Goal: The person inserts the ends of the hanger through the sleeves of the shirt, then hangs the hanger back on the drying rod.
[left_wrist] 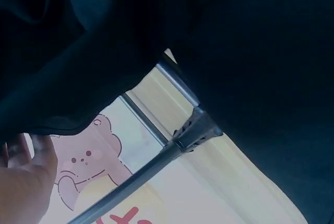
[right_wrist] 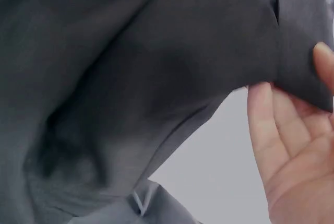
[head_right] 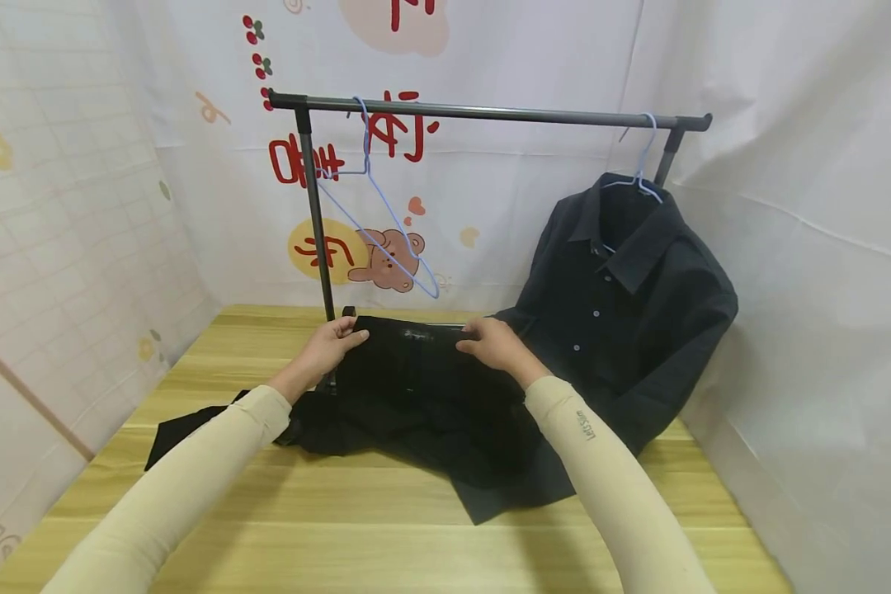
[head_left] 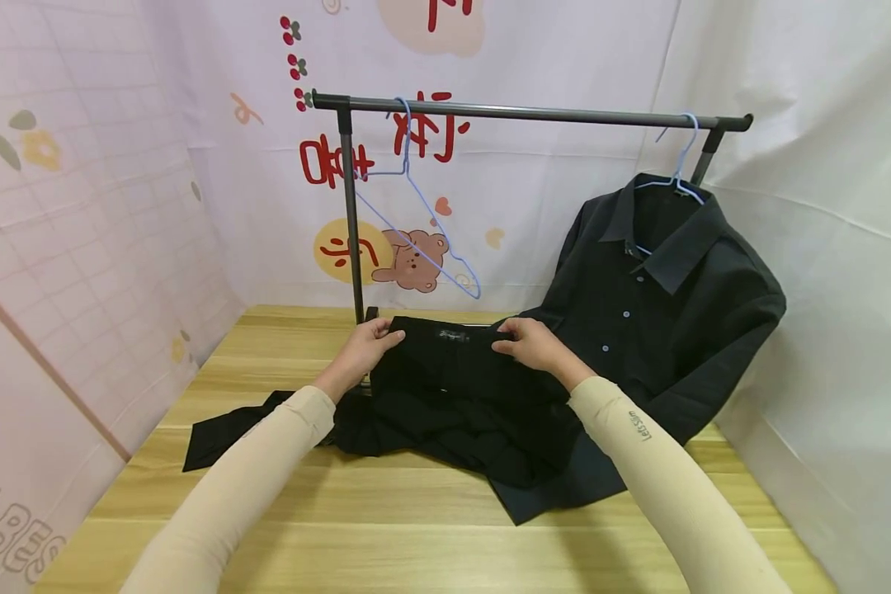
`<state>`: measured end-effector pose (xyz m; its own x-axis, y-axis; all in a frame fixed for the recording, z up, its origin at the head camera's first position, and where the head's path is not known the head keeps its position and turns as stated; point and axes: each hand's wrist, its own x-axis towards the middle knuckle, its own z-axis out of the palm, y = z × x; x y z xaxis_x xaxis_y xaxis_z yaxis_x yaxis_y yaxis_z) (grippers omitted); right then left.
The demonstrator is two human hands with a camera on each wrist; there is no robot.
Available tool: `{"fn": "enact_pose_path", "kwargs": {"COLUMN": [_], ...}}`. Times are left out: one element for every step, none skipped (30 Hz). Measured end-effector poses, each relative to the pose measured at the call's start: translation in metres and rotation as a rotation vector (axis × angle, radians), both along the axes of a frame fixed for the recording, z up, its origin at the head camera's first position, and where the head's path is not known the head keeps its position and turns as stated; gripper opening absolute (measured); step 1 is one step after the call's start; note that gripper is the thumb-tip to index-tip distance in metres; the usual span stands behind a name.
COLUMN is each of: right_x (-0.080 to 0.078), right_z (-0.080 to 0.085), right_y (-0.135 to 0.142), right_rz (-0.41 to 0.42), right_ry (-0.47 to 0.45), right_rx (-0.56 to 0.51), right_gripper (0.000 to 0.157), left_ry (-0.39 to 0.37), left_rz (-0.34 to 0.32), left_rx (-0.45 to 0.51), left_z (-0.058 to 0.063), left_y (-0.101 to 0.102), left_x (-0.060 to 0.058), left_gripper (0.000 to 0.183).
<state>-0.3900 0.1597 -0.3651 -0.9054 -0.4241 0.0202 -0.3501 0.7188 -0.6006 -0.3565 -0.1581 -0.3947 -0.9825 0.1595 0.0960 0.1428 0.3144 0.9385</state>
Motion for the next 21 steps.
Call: {"fn": "enact_pose_path", "kwargs": {"right_x": [0.0, 0.0, 0.001, 0.002, 0.004, 0.005, 0.006, 0.008, 0.008, 0.009, 0.009, 0.01, 0.01, 0.01, 0.011, 0.012, 0.012, 0.012, 0.013, 0.013, 0.013], "right_z": [0.001, 0.0, -0.001, -0.002, -0.005, -0.008, -0.011, -0.015, -0.019, -0.023, -0.027, -0.031, -0.034, -0.036, -0.038, -0.04, -0.041, -0.041, -0.042, -0.042, -0.042], "right_y": [0.0, 0.0, -0.001, -0.003, -0.004, -0.006, -0.008, -0.01, -0.012, -0.014, -0.015, -0.016, -0.017, -0.018, -0.019, -0.02, -0.021, -0.022, -0.022, -0.022, -0.021], "right_rz": [-0.03, -0.062, -0.09, -0.112, -0.133, -0.153, -0.165, -0.173, -0.181, -0.187, -0.195, -0.201, -0.204, -0.209, -0.213, -0.213, -0.214, -0.212, -0.209, -0.207, -0.206], "right_ry": [-0.034, -0.07, -0.1, -0.122, -0.139, -0.152, -0.157, -0.15, -0.134, -0.119, -0.106, -0.095, -0.083, -0.073, -0.07, -0.069, -0.066, -0.062, -0.057, -0.054, -0.052], "right_rx": [-0.035, -0.06, -0.068, -0.058, -0.04, -0.014, 0.021, 0.063, 0.109, 0.149, 0.184, 0.214, 0.24, 0.261, 0.273, 0.281, 0.285, 0.287, 0.289, 0.287, 0.279], "right_gripper": [0.025, 0.026, 0.029, 0.03, 0.03, 0.029, 0.028, 0.027, 0.027, 0.026, 0.027, 0.028, 0.028, 0.029, 0.031, 0.031, 0.032, 0.032, 0.032, 0.033, 0.034], "left_ry": [0.001, 0.0, -0.009, -0.015, -0.022, -0.039, -0.056, -0.072, -0.085, -0.092, -0.101, -0.112, -0.109, -0.105, -0.096, -0.089, -0.084, -0.075, -0.069, -0.07, -0.067], "left_rz": [0.016, 0.025, 0.027, 0.03, 0.036, 0.036, 0.041, 0.038, 0.044, 0.051, 0.059, 0.063, 0.071, 0.078, 0.085, 0.09, 0.098, 0.104, 0.108, 0.11, 0.111], "left_rx": [-0.008, -0.029, -0.046, -0.07, -0.097, -0.112, -0.127, -0.139, -0.146, -0.158, -0.164, -0.169, -0.181, -0.193, -0.208, -0.217, -0.22, -0.226, -0.226, -0.226, -0.224], "left_z": [0.0, 0.0, -0.001, -0.002, -0.005, -0.008, -0.011, -0.015, -0.019, -0.023, -0.027, -0.031, -0.035, -0.039, -0.042, -0.044, -0.046, -0.048, -0.05, -0.051, -0.051], "left_y": [0.001, 0.002, 0.003, 0.003, 0.004, 0.005, 0.006, 0.007, 0.008, 0.009, 0.01, 0.01, 0.011, 0.012, 0.012, 0.013, 0.014, 0.014, 0.014, 0.015, 0.015], "left_x": [0.001, 0.002, 0.002, 0.002, 0.003, 0.003, 0.004, 0.004, 0.004, 0.005, 0.006, 0.006, 0.006, 0.007, 0.007, 0.007, 0.007, 0.007, 0.007, 0.007, 0.007], "left_gripper": [0.044, 0.04, 0.034, 0.03, 0.03, 0.027, 0.025, 0.028, 0.031, 0.034, 0.036, 0.043, 0.045, 0.046, 0.046, 0.046, 0.045, 0.045, 0.043, 0.042, 0.04]}}
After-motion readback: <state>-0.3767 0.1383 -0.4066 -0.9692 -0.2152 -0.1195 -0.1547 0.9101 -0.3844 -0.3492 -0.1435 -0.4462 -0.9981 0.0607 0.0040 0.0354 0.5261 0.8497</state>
